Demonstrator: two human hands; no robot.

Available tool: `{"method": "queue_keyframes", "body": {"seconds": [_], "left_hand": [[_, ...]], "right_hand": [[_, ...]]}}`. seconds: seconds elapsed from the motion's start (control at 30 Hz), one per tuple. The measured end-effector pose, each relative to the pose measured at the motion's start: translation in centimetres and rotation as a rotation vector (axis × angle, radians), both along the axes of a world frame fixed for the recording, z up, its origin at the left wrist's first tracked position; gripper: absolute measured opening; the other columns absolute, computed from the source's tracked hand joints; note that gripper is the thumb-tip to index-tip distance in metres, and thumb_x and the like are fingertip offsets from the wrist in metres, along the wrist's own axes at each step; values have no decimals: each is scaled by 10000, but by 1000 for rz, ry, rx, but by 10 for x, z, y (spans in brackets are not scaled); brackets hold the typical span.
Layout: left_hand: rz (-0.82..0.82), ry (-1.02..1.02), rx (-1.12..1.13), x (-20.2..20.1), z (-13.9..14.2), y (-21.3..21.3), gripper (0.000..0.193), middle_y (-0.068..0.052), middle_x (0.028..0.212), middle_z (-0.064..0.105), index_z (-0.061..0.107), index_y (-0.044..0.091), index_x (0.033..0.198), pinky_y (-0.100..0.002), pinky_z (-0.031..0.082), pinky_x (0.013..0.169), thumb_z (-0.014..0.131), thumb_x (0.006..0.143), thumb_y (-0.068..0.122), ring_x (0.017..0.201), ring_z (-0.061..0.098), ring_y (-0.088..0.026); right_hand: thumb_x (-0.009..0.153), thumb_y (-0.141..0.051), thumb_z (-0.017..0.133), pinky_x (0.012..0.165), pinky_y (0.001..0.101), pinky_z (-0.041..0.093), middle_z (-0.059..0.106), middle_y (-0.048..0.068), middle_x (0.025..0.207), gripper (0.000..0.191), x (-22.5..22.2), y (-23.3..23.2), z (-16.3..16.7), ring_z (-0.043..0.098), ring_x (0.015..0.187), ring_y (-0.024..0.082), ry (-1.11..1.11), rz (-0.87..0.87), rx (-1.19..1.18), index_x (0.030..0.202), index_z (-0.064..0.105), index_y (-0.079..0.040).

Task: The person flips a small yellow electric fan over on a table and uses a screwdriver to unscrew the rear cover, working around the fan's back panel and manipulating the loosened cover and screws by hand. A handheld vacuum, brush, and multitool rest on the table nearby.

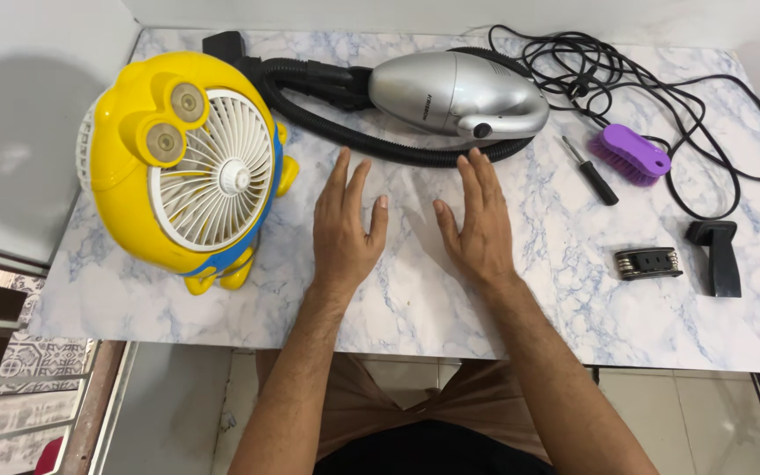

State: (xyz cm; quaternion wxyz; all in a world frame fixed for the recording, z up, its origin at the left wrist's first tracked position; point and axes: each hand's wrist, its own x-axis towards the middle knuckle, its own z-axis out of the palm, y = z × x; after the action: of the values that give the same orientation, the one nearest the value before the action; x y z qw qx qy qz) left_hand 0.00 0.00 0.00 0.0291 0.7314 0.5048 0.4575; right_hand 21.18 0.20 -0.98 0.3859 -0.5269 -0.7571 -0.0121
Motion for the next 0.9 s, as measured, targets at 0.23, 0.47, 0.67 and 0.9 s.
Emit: {"method": "queue_keyframes", "body": {"seconds": [0.23,0.47,0.67,0.9], "left_hand": [[16,-28,71,-10,34,-9,507,-250,1621,398,498,13,1495,-518,401,1196,620,1053,228,1488,448,-404],[78,94,152,-26,57,-24,488,-160,1594,472,537,32,1472,-548,354,1286,674,1038,207,1520,439,-392],[313,221,229,-66,67,-47,536,-252,1687,276,526,54,1557,-625,252,1336,666,1086,269,1596,254,-463],[633,167,149,-127,64,-60,829,-293,1685,55,199,104,1668,-639,145,1330,681,1082,438,1591,82,-488]], "right_hand": [[1063,-259,665,1221,529,407,367,250,1631,627,-1,-5,33,398,1508,426,20,23,64,1565,376,-19],[1051,-197,711,1104,497,497,599,212,1412,478,13,-16,60,581,1314,380,26,-43,131,1461,547,-13],[1050,-171,735,1042,455,558,614,208,1401,434,30,-21,70,612,1288,359,79,-61,124,1425,572,-26],[1008,-171,760,1067,475,534,536,259,1466,489,35,-20,59,566,1343,411,37,-93,98,1427,572,-4]]}}
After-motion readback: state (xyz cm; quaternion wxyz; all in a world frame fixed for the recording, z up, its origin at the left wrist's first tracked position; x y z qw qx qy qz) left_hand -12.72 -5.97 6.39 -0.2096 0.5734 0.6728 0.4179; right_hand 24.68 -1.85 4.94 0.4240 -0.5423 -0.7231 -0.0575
